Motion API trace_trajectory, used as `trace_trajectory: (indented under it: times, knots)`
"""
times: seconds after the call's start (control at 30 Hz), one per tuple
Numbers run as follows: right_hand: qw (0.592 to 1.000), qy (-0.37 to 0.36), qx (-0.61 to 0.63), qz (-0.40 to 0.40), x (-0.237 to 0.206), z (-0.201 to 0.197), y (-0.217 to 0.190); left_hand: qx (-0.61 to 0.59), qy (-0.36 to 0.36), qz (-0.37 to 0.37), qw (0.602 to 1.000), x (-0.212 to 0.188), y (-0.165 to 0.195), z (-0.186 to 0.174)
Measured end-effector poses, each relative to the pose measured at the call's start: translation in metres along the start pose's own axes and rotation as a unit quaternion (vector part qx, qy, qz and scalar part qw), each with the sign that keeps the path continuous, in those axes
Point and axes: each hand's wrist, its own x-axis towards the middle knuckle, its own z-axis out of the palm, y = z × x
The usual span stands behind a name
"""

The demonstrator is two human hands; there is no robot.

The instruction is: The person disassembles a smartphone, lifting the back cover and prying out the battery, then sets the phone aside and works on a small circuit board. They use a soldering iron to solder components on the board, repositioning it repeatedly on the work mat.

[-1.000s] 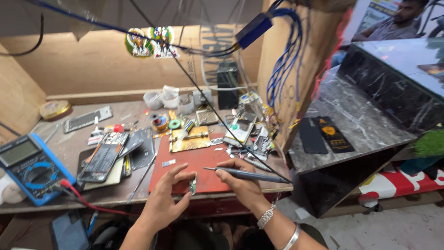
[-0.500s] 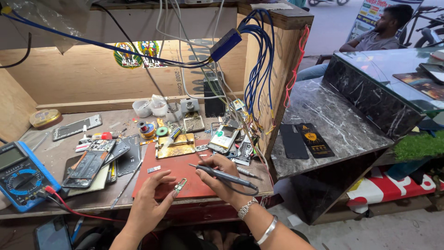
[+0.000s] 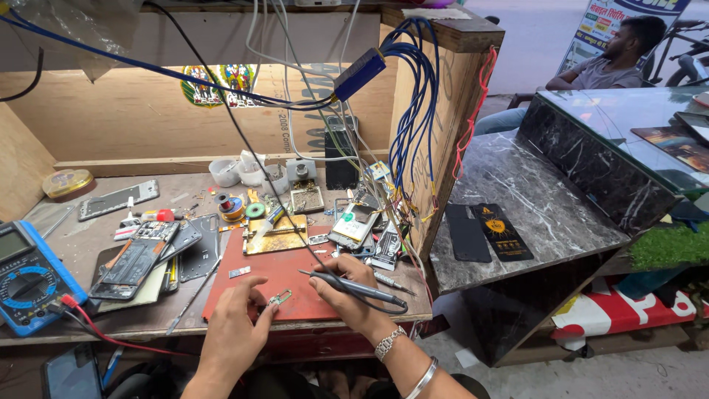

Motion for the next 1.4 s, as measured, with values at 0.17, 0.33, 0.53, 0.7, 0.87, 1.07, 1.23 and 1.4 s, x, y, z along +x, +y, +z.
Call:
trace_trajectory:
  times: [0.17, 0.33, 0.53, 0.7, 0.87, 1.07, 1.23, 1.4]
  knots:
    - [1.000, 0.001, -0.011, -0.010, -0.002, 0.001, 0.000, -0.051, -0.017, -0.087, 0.995, 0.005, 0.005, -0.007]
    - [1.000, 0.004, 0.004, 0.028, -0.002, 0.003, -0.001, -0.112, 0.119, 0.029, 0.986, 0.002, -0.004, -0.007]
    - [1.000, 0.012, -0.028, -0.008, -0.004, 0.006, 0.000, -0.075, -0.009, 0.004, 0.997, 0.000, -0.017, -0.002]
    - [1.000, 0.006, -0.006, 0.030, -0.003, 0.011, -0.001, -0.156, -0.048, -0.035, 0.986, 0.005, -0.018, -0.008]
    - [0.999, 0.009, -0.030, 0.011, -0.001, 0.015, 0.001, -0.121, -0.022, 0.000, 0.992, 0.006, -0.021, -0.004]
    - [0.999, 0.008, -0.026, 0.030, 0.003, 0.024, 0.003, -0.103, 0.033, 0.072, 0.992, 0.004, -0.036, -0.002]
    - [0.999, 0.013, -0.038, 0.030, 0.004, 0.028, 0.002, -0.069, 0.035, 0.117, 0.990, 0.002, -0.044, -0.004]
    - [0.999, 0.012, -0.009, 0.039, 0.005, 0.031, 0.001, -0.084, 0.046, 0.140, 0.985, 0.001, -0.045, -0.005]
